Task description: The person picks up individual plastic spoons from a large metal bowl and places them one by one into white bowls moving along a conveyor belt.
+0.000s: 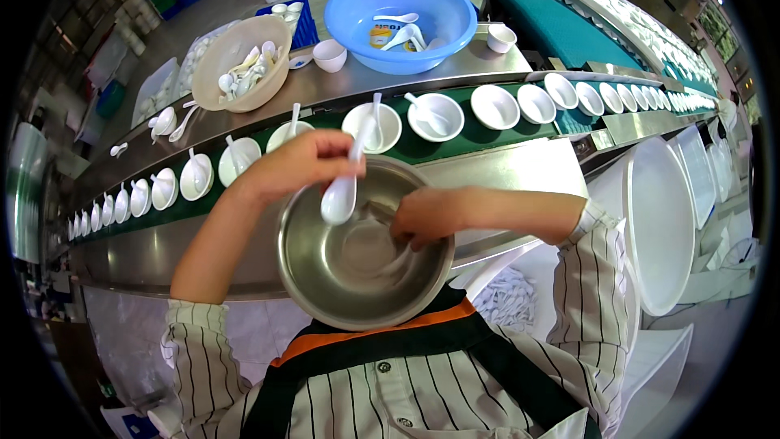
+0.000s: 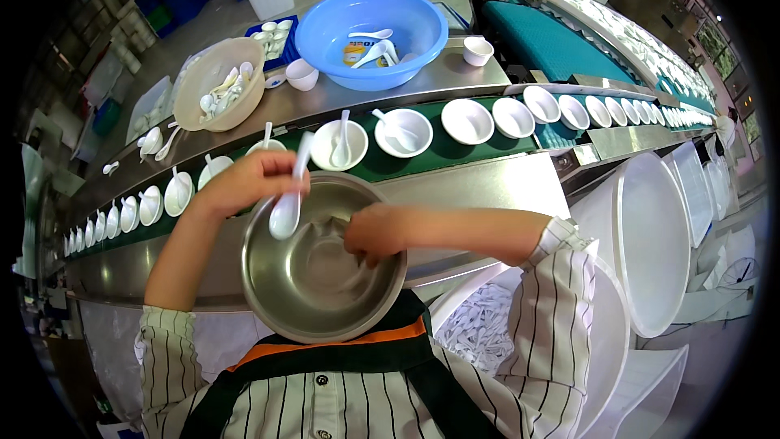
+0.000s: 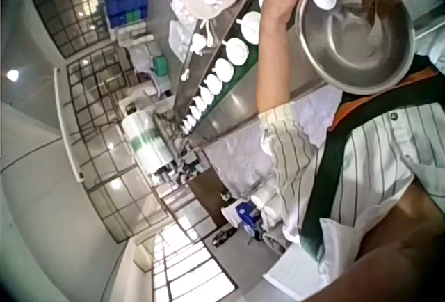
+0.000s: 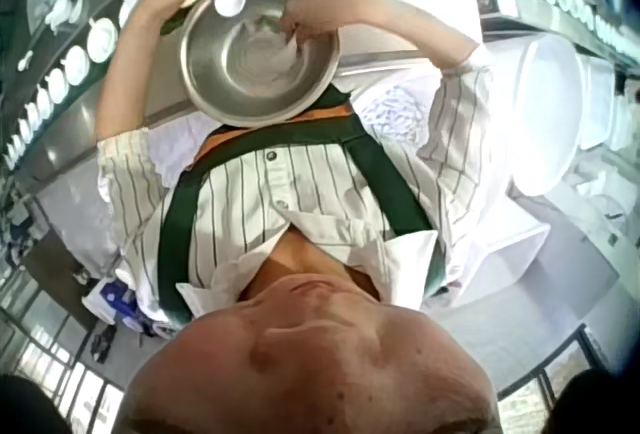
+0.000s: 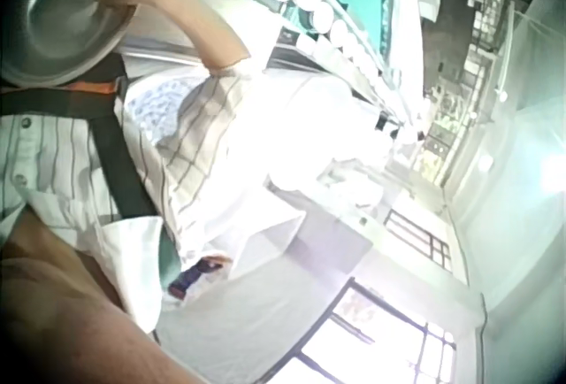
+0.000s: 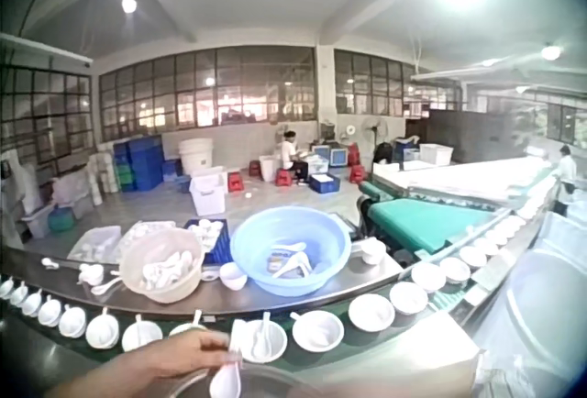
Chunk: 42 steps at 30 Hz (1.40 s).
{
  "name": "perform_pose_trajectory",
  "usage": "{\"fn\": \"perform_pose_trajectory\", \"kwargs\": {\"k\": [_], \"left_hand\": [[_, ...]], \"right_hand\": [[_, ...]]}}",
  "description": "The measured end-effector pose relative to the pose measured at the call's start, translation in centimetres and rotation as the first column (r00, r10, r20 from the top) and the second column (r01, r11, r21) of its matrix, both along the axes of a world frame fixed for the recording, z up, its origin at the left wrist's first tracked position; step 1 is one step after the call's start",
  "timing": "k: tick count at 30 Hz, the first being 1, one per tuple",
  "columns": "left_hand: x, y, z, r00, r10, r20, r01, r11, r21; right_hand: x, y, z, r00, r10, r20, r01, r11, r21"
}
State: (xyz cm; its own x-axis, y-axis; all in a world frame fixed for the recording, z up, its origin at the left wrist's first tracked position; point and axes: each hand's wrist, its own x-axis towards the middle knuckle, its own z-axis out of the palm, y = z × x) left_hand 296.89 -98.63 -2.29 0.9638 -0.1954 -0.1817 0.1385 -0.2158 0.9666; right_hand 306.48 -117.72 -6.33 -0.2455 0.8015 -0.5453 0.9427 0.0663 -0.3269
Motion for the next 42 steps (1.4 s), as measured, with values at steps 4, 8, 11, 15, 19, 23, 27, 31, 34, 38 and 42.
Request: {"fn": "perform_pose_trajectory", "kwargs": {"k": [4,8,11,15,19,23,27,31,34,38,42], "left_hand": [[3.7,2.3,-2.6,0.948,0.315,0.053,-0.304,0.941,-0.145],[7.4,2.9,-5.0,0.943,0.331,0.045,-0.317,0.929,-0.191],[11.6,0.2,-5.7,0.953,0.301,0.022,-0.293,0.941,-0.171],[16.2,-3.0,-7.4,0.956,0.289,-0.037,-0.291,0.935,-0.202],[20.2,-5.7,-8.8,0.963,0.267,0.019,-0.25,0.92,-0.301],[21.1,-7.9,-8.3,0.951,0.264,0.16,-0.287,0.947,0.142],[13.6,-2.7,-6.5,0.952,0.0,0.305,-0.137,0.893,0.429],[2.9,5.3,-6.6,0.965,0.119,-0.235,0.011,0.872,0.489],[-4.8,6.3,-10.4,0.786,0.075,-0.614,-0.174,0.979,-0.103],[-6.3,-1.2,-9.7,0.801,0.136,-0.583,-0.169,0.986,-0.002],[-4.1,-16.8,-10.2,0.983,0.084,-0.162,-0.045,0.971,0.234]], "right_hand": [[6.6,-1.4,4.3,0.945,-0.284,-0.162,0.327,0.807,0.492],[15.9,-1.3,4.0,0.702,-0.636,0.321,0.222,0.623,0.75],[23.9,-2.5,-2.7,0.827,-0.449,0.338,0.185,0.786,0.589],[22.3,-3.8,-5.0,0.758,-0.633,0.157,0.238,0.492,0.837],[18.8,-3.5,-3.8,0.338,-0.438,-0.833,0.92,0.342,0.193],[19.9,-3.6,-6.1,0.537,-0.77,-0.346,0.696,0.172,0.697],[21.4,-4.1,-11.4,0.399,-0.891,-0.219,0.707,0.146,0.692],[11.4,-7.8,-7.1,0.421,-0.666,-0.615,0.702,-0.191,0.686],[-0.4,-13.5,-6.6,0.231,-0.489,-0.841,0.947,-0.084,0.309],[-9.7,-17.5,-10.3,-0.111,-0.249,-0.962,0.983,-0.171,-0.069],[-12.9,-27.5,-12.3,-0.345,-0.238,-0.908,0.673,-0.737,-0.063]]}}
